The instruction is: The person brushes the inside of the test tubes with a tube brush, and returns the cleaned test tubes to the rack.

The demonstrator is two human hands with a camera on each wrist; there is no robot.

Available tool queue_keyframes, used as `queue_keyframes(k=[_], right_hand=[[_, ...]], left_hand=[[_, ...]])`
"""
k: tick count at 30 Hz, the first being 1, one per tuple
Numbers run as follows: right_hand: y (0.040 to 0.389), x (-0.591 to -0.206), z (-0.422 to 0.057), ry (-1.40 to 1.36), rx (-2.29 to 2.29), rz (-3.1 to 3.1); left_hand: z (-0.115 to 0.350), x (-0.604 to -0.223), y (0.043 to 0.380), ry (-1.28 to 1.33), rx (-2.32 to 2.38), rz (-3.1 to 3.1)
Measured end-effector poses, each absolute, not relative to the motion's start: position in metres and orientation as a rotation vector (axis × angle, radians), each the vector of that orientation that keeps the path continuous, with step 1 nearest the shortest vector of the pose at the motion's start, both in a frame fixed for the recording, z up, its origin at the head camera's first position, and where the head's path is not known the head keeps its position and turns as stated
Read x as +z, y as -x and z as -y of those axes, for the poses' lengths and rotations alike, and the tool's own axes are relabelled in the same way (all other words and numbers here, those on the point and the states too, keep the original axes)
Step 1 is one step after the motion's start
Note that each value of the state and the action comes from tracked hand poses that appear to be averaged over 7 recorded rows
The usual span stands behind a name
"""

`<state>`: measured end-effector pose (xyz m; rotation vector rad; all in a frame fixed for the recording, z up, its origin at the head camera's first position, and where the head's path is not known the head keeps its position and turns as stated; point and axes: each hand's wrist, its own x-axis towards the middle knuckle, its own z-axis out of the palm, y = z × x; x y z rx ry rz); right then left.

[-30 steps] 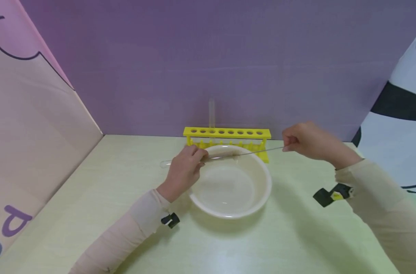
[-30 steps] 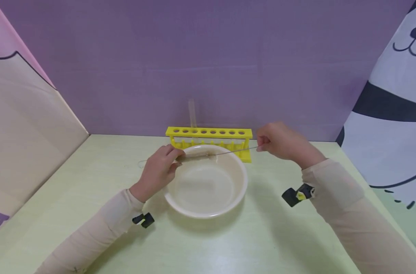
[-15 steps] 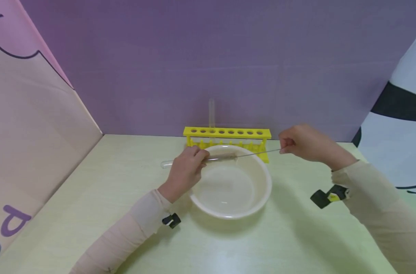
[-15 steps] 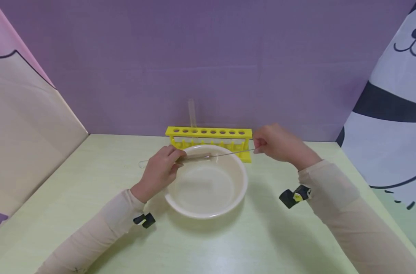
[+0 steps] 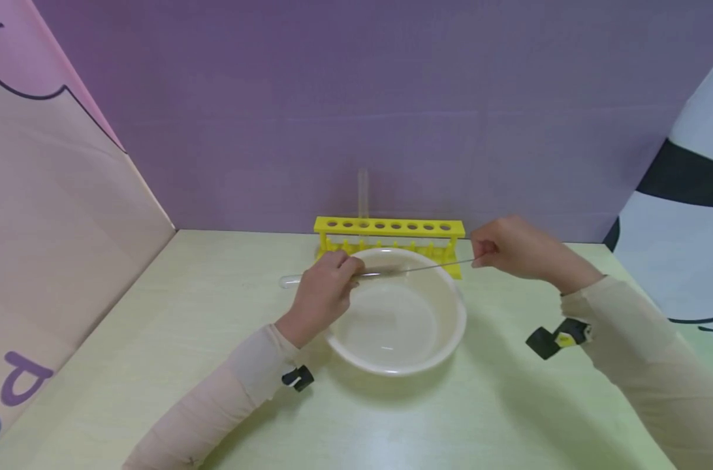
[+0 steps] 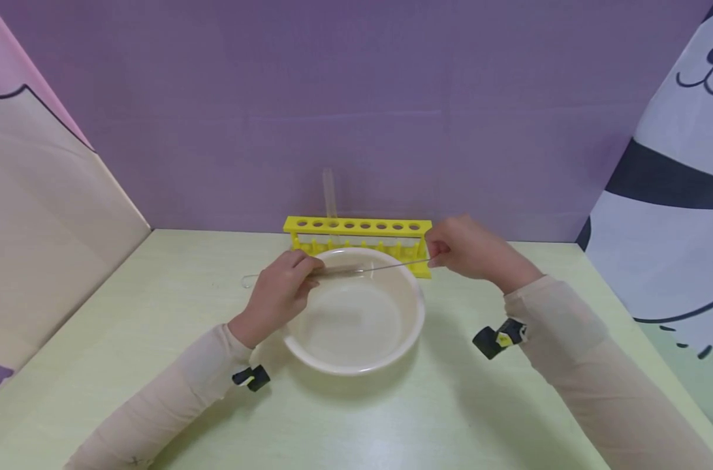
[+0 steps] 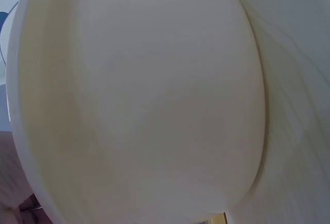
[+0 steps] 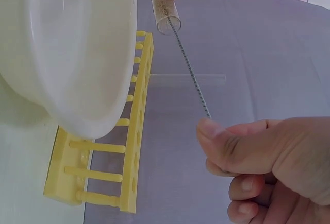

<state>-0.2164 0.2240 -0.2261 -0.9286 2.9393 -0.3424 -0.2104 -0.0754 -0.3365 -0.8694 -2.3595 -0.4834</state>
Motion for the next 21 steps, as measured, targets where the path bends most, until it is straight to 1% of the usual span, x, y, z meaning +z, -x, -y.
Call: queue_keyframes(k=[13, 21], right_hand=[[0.218, -0.2294, -0.2166, 0.917, -0.456, -2.836], [0.2194, -0.2334, -0.2164, 0.957, -0.555, -2.758]], left_hand=[[0.0698, -0.3372, 0.2092, 0.875, -0.494, 2.335], [0.0661, -0.3363, 0.2065, 0.891, -0.506, 2.347]])
